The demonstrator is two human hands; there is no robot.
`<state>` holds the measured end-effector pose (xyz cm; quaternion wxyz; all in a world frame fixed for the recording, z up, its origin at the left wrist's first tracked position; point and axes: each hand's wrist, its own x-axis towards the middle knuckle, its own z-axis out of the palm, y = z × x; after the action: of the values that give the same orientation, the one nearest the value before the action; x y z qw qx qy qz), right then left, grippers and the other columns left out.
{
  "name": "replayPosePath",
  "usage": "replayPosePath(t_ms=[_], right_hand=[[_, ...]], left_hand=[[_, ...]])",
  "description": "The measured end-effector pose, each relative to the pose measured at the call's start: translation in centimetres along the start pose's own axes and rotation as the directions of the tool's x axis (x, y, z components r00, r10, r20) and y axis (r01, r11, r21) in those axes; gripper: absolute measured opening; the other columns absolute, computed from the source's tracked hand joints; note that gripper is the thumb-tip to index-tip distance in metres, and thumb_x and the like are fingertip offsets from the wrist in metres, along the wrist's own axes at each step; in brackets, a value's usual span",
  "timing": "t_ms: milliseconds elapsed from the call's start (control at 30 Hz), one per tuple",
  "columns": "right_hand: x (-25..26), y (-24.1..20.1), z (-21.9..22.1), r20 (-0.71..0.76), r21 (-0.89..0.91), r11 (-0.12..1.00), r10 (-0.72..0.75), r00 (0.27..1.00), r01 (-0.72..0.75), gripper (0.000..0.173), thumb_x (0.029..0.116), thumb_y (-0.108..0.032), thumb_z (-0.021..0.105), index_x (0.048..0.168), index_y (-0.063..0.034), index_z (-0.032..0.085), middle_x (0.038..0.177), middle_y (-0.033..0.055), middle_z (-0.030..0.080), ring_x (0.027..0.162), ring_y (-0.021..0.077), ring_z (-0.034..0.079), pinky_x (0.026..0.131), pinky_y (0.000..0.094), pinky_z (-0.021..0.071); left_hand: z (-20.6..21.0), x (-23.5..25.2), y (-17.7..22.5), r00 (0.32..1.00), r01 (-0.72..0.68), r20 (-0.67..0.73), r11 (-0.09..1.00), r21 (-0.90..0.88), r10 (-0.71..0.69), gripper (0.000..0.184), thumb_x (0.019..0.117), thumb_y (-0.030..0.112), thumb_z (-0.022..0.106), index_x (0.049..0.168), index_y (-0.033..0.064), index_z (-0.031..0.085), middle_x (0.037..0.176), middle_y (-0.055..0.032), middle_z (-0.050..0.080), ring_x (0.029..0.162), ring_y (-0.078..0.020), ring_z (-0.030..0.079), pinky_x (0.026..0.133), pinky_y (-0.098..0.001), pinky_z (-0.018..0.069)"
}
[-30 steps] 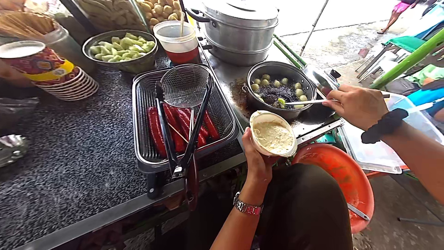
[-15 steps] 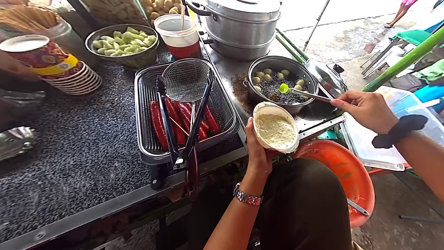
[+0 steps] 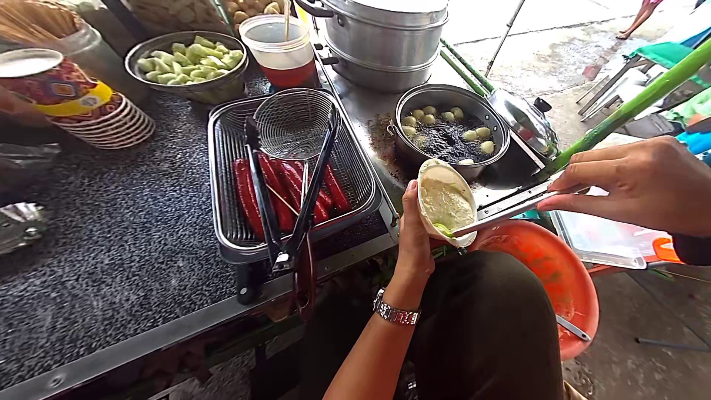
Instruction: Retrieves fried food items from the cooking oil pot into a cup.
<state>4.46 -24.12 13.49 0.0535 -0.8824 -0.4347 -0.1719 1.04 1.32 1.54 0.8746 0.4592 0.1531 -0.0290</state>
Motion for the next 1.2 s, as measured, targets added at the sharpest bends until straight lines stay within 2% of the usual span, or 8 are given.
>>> replayPosePath(t_ms=[133, 333, 467, 567, 700, 833, 1000, 1200], right_hand=[[0.0, -1.3, 0.7, 0.159, 0.344, 0.864, 0.332, 0.93, -0.367, 0.027, 0.0897, -0.044, 0.072, 0.072, -0.0231, 0.07, 0.06, -0.0139, 0.06, 0.054, -0.0041, 0.055, 0.046, 0.0171, 0.042], [-0.2, 1.5, 3.1, 0.659, 0.591, -0.036, 0.598, 0.456, -0.806, 0.033, 0.107, -0.023, 0.052, 0.085, -0.0073, 0.071, 0.052, -0.0054, 0.049, 0.038, -0.0011, 0.031, 0.036, 0.0145, 0.0234], [-0.2, 4.4, 6.1, 0.19, 0.244, 0.549, 0.781, 0.595, -0.799, 0.032, 0.0989, -0.032, 0.07, 0.082, -0.0048, 0.069, 0.067, 0.0081, 0.06, 0.06, 0.0215, 0.052, 0.058, 0.0447, 0.0395], [-0.9, 4.8, 8.1, -0.124, -0.137, 0.849, 0.497, 0.859, -0.51, 0.041, 0.1006, -0.035, 0.065, 0.088, 0.0042, 0.067, 0.084, 0.0249, 0.067, 0.075, 0.0462, 0.068, 0.058, 0.0617, 0.0471], [-0.7, 5.0, 8.8, -0.2, -0.355, 0.893, 0.217, 0.955, -0.278, 0.041, 0.1049, -0.028, 0.054, 0.089, 0.0076, 0.065, 0.091, 0.0291, 0.068, 0.084, 0.0505, 0.069, 0.061, 0.0589, 0.0519], [-0.4, 4.6, 7.8, -0.227, -0.192, 0.908, 0.327, 0.917, -0.371, 0.041, 0.1024, -0.032, 0.06, 0.09, 0.0062, 0.067, 0.091, 0.0278, 0.069, 0.081, 0.0476, 0.069, 0.06, 0.0602, 0.0501], [0.0, 1.8, 2.4, -0.191, 0.169, 0.971, 0.2, 0.961, -0.169, 0.033, 0.0943, -0.035, 0.069, 0.088, -0.0037, 0.075, 0.079, 0.0061, 0.068, 0.065, 0.0071, 0.058, 0.057, 0.024, 0.047], [-0.2, 0.0, 2.1, -0.093, -0.031, 0.995, -0.102, 0.99, 0.099, 0.038, 0.0947, -0.041, 0.061, 0.078, -0.0105, 0.075, 0.066, 0.0009, 0.062, 0.056, 0.0151, 0.06, 0.045, 0.0332, 0.042]], left_hand=[[-0.2, 0.3, -0.6, 0.998, -0.063, -0.02, 0.994, 0.088, 0.064, 0.053, 0.1059, 0.058, 0.036, 0.133, 0.0218, 0.063, 0.107, -0.0083, 0.073, 0.091, -0.0198, 0.073, 0.071, -0.0372, 0.0621], [-0.5, 0.7, -1.7, 0.996, -0.059, -0.061, 0.994, 0.092, 0.065, 0.055, 0.1065, 0.057, 0.035, 0.141, 0.0203, 0.057, 0.118, -0.0113, 0.069, 0.104, -0.023, 0.07, 0.082, -0.0419, 0.0603], [-0.4, 0.4, -2.1, 0.997, -0.029, -0.07, 0.999, 0.017, 0.03, 0.054, 0.1084, 0.053, 0.032, 0.14, 0.0171, 0.056, 0.118, -0.0143, 0.069, 0.103, -0.0263, 0.07, 0.081, -0.0449, 0.0609], [-0.5, 0.2, -1.9, 0.997, -0.004, -0.075, 1.0, -0.002, 0.004, 0.055, 0.1085, 0.054, 0.03, 0.142, 0.0177, 0.055, 0.12, -0.0145, 0.069, 0.104, -0.027, 0.07, 0.08, -0.0458, 0.0613], [-0.5, 0.3, -1.7, 0.997, 0.008, -0.077, 1.0, -0.028, -0.01, 0.056, 0.108, 0.055, 0.03, 0.14, 0.0173, 0.055, 0.118, -0.0141, 0.069, 0.104, -0.0265, 0.071, 0.08, -0.0451, 0.0612], [-0.3, 0.1, -1.3, 0.997, 0.019, -0.078, 0.999, -0.041, -0.022, 0.055, 0.1067, 0.058, 0.03, 0.138, 0.0208, 0.056, 0.115, -0.013, 0.07, 0.1, -0.0264, 0.072, 0.075, -0.0436, 0.0619], [-0.5, 0.1, -0.8, 0.998, 0.02, -0.066, 0.999, -0.039, -0.022, 0.056, 0.1043, 0.063, 0.032, 0.136, 0.0246, 0.058, 0.115, -0.012, 0.071, 0.098, -0.0269, 0.072, 0.072, -0.0433, 0.0622], [0.0, -0.1, -0.6, 0.999, 0.023, -0.041, 0.999, -0.035, -0.025, 0.057, 0.1028, 0.066, 0.033, 0.136, 0.026, 0.057, 0.114, -0.0114, 0.071, 0.096, -0.0262, 0.073, 0.07, -0.0424, 0.0626]])
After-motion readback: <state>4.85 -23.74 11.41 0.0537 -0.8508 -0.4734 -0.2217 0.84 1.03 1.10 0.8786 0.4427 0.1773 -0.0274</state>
